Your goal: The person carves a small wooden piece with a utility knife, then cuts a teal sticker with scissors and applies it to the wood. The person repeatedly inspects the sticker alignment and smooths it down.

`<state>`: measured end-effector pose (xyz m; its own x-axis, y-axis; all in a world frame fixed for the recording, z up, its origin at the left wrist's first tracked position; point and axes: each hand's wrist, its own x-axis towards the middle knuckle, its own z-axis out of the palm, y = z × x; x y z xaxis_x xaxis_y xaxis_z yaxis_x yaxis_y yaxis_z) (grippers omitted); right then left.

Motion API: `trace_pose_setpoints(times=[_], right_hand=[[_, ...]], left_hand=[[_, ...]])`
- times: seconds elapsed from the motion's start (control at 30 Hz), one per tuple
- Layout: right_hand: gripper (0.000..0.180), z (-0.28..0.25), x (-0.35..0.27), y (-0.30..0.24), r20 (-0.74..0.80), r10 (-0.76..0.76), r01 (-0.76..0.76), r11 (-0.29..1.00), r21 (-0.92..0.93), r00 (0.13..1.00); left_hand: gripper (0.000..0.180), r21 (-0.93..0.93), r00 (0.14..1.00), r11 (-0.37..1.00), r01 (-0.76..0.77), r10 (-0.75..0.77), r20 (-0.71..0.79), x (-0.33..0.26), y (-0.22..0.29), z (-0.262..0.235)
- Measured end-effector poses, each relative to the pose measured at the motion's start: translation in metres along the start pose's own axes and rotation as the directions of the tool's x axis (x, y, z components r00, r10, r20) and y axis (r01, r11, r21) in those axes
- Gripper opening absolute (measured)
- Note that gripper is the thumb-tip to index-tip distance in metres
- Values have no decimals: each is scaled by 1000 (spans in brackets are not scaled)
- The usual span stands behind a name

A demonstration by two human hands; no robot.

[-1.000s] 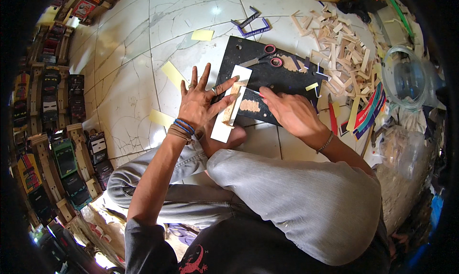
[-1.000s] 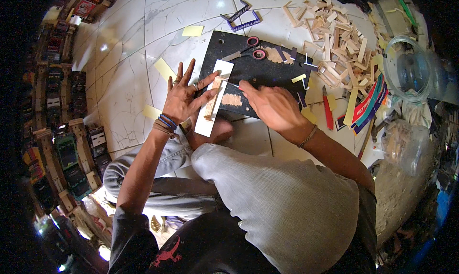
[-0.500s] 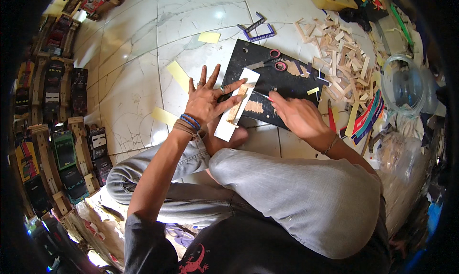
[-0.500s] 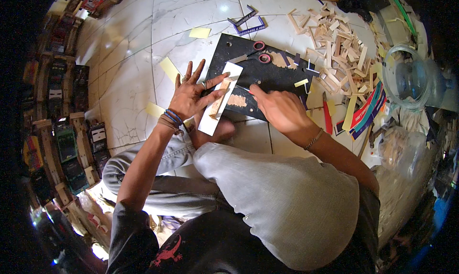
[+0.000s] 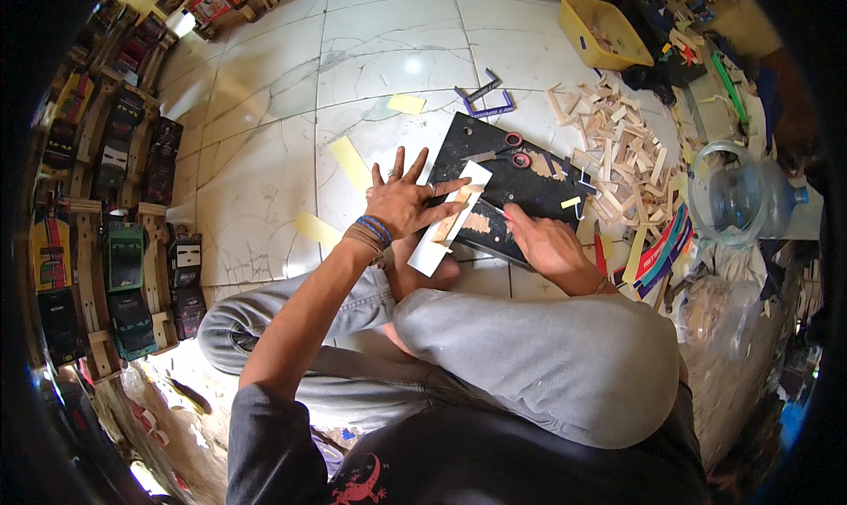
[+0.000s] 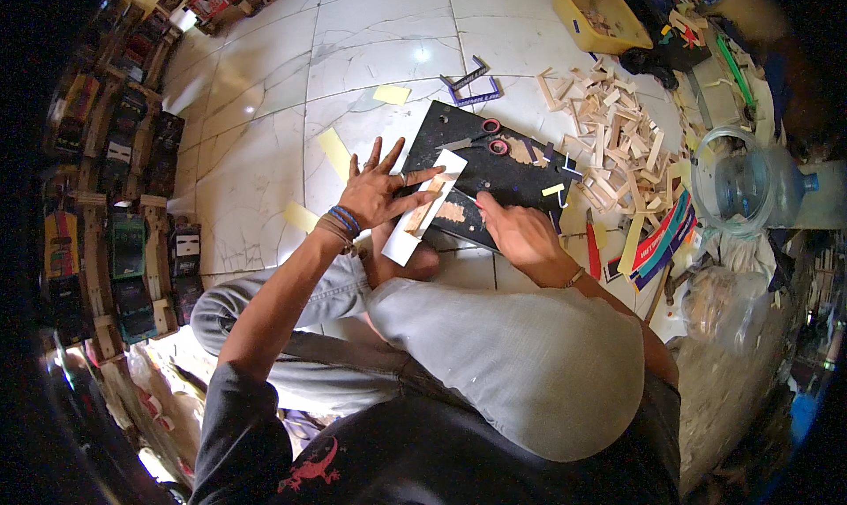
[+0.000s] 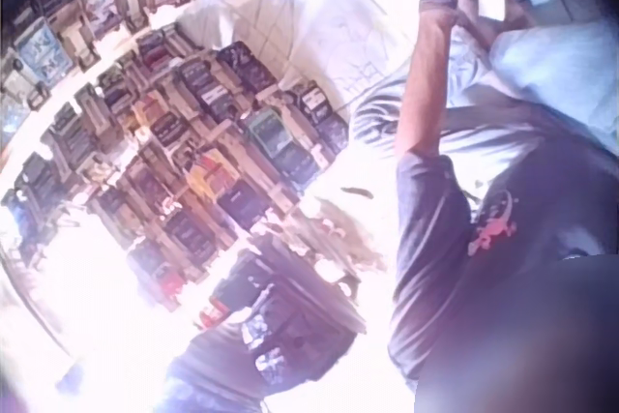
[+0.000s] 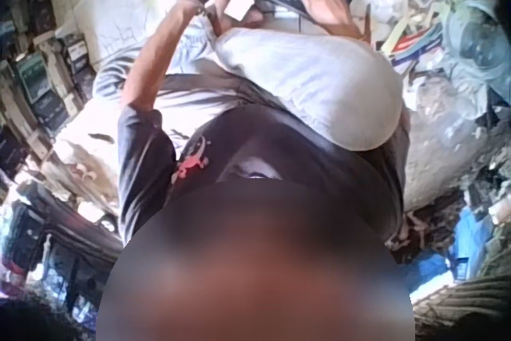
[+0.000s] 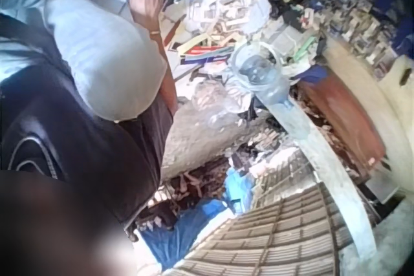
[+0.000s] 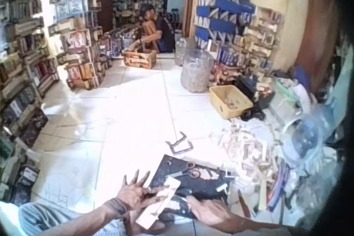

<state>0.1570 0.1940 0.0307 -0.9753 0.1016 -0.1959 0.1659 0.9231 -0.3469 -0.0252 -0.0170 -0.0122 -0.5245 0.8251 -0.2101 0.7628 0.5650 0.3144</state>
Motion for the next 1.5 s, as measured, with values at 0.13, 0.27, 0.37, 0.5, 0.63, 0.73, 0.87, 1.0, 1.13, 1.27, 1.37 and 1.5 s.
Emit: trace_pose_setpoints(times=[0.13,0.27,0.37,0.5,0.63,0.73,0.87,1.0,1.13,1.27,1.37,1.5], right_hand=[[21,-6,-2,6,40,1,1,1000,-32,999],[28,-11,-14,21,59,21,-19,999,-32,998],[35,-6,-18,32,-190,-49,36,997,-70,981],[38,-6,-11,42,-305,11,-79,974,-211,952],[40,-15,5,33,-355,-114,3,955,-298,928],[39,-20,29,15,-375,-286,240,957,-165,882],[29,-15,60,-11,-254,-357,357,933,-45,899],[15,-12,76,-21,-240,-383,386,922,-38,892],[15,-22,80,-21,-240,-371,390,920,38,897],[17,-47,101,-29,-175,-293,335,889,313,940],[22,-74,125,-45,18,-261,212,819,534,965],[23,-110,135,-82,339,-319,-94,591,801,885]], left_hand=[[61,-13,999,1000,21,-20,31,1,0,0],[67,-62,1000,998,10,-9,20,1,-3,6],[60,-56,997,997,-49,45,-69,2,-6,12],[56,-216,980,970,-109,68,-187,0,-7,25],[56,-329,951,931,-159,55,-304,-1,-10,34],[58,-355,934,912,-205,74,-348,0,-8,37],[67,-454,918,871,-190,-7,-397,-5,-3,36],[74,-444,885,868,-222,-11,-465,-7,1,32],[61,-538,823,806,-245,-120,-556,-13,3,23],[61,-479,773,844,-241,-132,-620,-27,-17,-11],[71,-376,772,867,-327,15,-636,-48,-27,-49],[45,-832,856,429,-353,-212,-472,-74,-14,-98]])
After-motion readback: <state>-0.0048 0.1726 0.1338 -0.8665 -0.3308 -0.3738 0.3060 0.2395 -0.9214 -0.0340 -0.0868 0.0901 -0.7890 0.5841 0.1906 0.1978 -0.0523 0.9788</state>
